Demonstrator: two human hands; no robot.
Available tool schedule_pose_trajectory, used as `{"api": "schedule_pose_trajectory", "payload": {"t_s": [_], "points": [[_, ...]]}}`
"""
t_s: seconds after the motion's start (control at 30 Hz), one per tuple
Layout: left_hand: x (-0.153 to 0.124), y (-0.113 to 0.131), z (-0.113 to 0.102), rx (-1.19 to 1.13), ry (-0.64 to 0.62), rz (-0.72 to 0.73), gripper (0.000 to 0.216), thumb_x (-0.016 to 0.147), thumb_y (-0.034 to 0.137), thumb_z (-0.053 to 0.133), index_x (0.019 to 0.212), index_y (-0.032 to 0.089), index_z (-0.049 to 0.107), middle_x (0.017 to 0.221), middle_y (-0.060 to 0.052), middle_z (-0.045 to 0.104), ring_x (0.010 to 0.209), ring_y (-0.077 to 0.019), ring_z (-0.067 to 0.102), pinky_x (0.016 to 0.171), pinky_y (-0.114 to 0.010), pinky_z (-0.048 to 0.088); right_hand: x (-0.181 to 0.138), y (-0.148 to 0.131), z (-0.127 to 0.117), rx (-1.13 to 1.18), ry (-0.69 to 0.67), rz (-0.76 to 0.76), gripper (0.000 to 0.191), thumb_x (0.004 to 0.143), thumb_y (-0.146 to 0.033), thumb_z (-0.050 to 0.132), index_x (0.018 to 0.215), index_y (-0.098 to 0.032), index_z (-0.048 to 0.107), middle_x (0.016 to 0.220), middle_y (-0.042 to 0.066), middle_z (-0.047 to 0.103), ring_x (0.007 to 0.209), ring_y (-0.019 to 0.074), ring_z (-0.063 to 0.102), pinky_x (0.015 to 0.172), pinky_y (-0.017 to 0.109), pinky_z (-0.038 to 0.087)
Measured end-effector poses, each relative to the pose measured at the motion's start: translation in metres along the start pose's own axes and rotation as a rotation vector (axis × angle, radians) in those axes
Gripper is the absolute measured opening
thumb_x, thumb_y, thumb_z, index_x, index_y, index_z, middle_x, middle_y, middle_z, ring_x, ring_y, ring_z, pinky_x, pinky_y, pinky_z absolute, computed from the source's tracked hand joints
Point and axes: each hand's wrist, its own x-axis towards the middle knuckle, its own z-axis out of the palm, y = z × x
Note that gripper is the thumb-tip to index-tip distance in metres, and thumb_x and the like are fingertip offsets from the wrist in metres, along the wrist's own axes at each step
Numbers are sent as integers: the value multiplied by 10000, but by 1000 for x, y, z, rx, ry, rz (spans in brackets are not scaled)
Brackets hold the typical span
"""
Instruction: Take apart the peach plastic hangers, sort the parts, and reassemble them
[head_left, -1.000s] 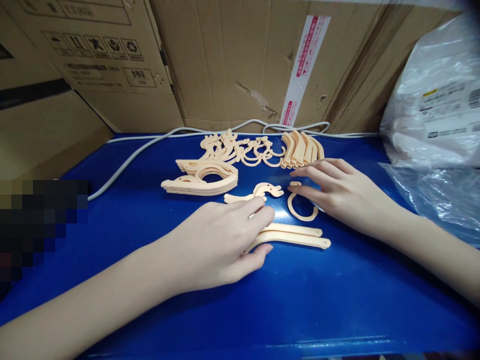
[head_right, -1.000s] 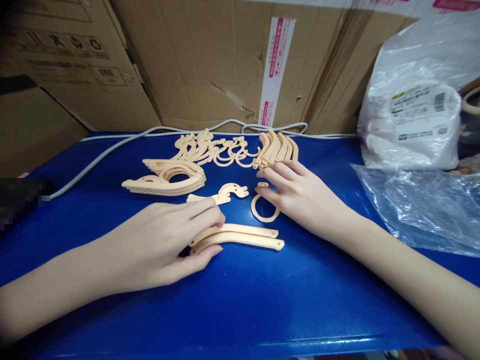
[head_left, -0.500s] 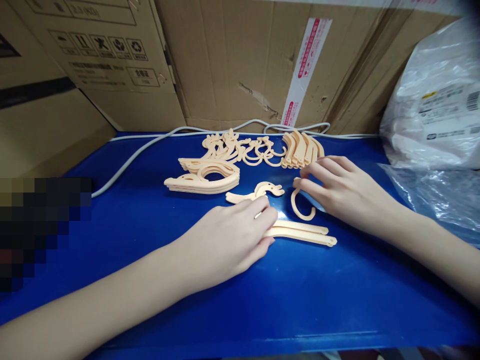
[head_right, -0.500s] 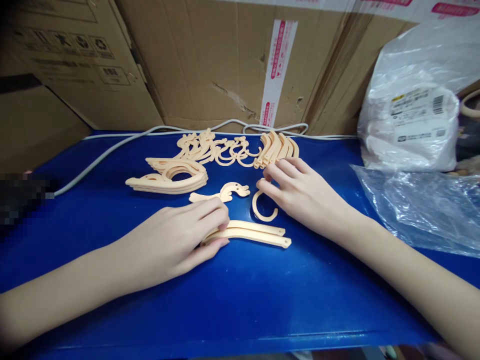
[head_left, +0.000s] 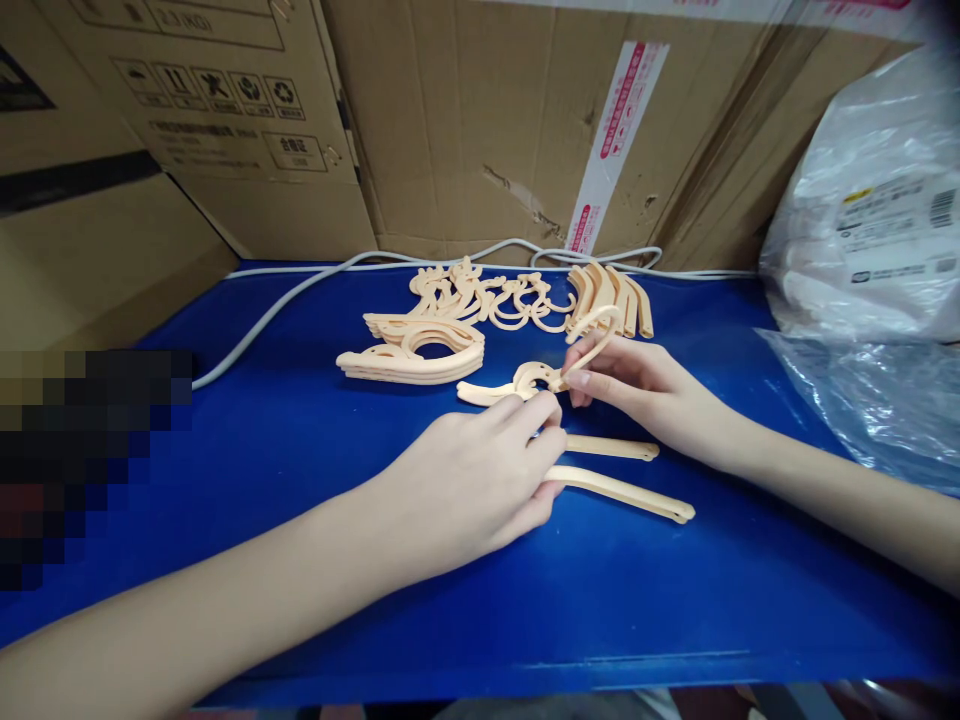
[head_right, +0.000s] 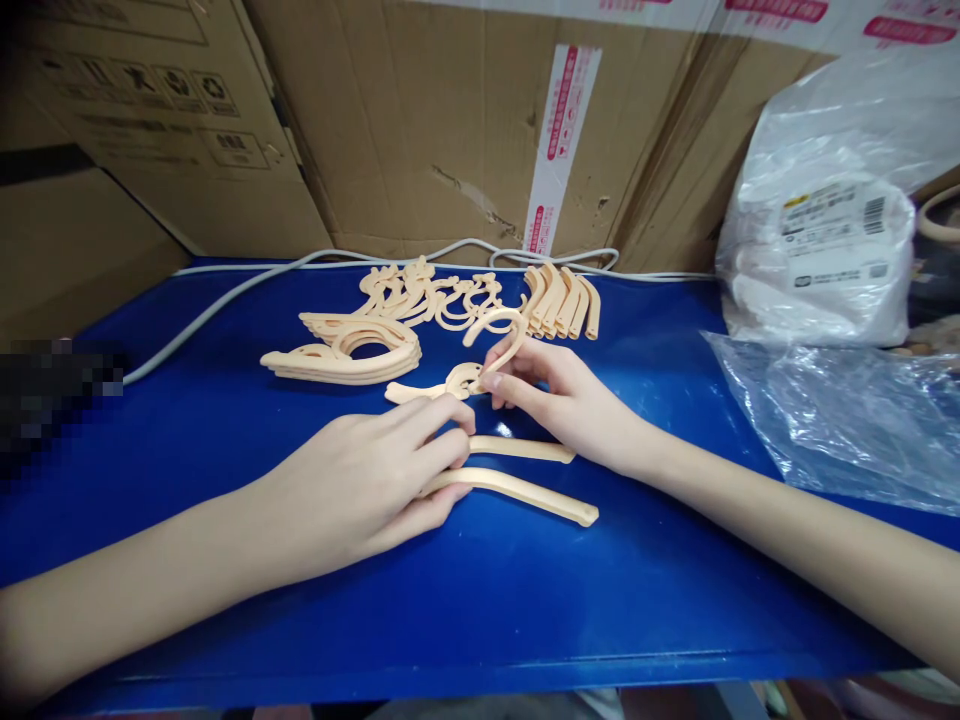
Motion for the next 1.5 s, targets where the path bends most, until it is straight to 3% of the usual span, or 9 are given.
{"api": "schedule_pose_trajectory", "payload": {"t_s": [0.13, 0.37, 0.5, 0.7, 0.9, 1.0, 1.13, 1.3, 1.5], "points": [[1, -5, -6, -157, 29, 1, 192, 995, 293, 471, 911, 154, 573, 1009, -55, 629, 910, -197, 586, 669, -305, 428, 5, 3, 2, 101, 52, 44, 204, 781, -343, 760, 815, -189, 630, 718, -27, 628, 632, 99, 539, 620, 236, 465], [5, -20, -12, -1171, 134, -260, 129, 943, 327, 614, 959, 204, 580, 828, 55, 579, 708, -70, 545, 654, -196, 434, -2, 6, -1, 195, -76, 94, 138, 840, -317, 710, 830, -188, 663, 812, -11, 675, 751, 116, 619, 704, 238, 494], [7, -26, -15, -1432, 198, -275, 96, 934, 301, 629, 931, 206, 617, 795, 56, 593, 714, -58, 544, 684, -174, 450, -3, 7, -1, 214, -100, 110, 145, 829, -313, 722, 820, -178, 670, 807, -1, 684, 756, 129, 628, 712, 258, 500], [6, -18, -24, -1191, 137, -381, 284, 1027, 331, 373, 841, 191, 534, 692, 29, 529, 575, -85, 515, 551, -215, 452, -2, 7, -1, 214, -100, 128, 188, 805, -358, 747, 801, -185, 673, 803, 5, 699, 737, 140, 622, 670, 274, 488], [-2, -7, -12, -238, 100, -260, 324, 1005, 418, 352, 770, 214, 441, 647, 21, 502, 522, -137, 454, 457, -270, 256, -2, 9, -1, 209, -106, 135, 212, 786, -377, 767, 815, -189, 674, 771, 3, 673, 694, 132, 594, 627, 263, 473], [-4, -6, -6, -21, 30, -220, 315, 959, 482, 463, 800, 210, 472, 711, 5, 545, 511, -159, 481, 440, -278, 188, -1, 9, -2, 209, -104, 130, 178, 801, -352, 759, 818, -195, 677, 773, -9, 669, 686, 116, 576, 635, 244, 474], [-2, -6, -5, 21, -28, -227, 205, 948, 376, 487, 840, 201, 486, 873, -30, 595, 582, -171, 543, 461, -277, 214, 0, 9, -3, 204, -111, 97, 143, 887, -319, 664, 817, -196, 685, 750, -19, 664, 687, 97, 571, 669, 221, 476], [1, -10, -10, -102, -80, -230, 194, 906, 252, 514, 748, 213, 409, 767, 7, 536, 629, -163, 515, 511, -273, 254, 0, 9, -4, 173, -103, 96, 141, 867, -315, 667, 809, -187, 674, 740, -7, 662, 674, 115, 576, 664, 249, 480], [-1, -13, -10, -169, -58, -252, 292, 941, 405, 476, 732, 212, 408, 709, 17, 516, 572, -144, 446, 506, -277, 242, 0, 9, -4, 221, -103, 115, 156, 832, -313, 712, 820, -189, 618, 754, -11, 654, 677, 111, 574, 674, 250, 477]]}}
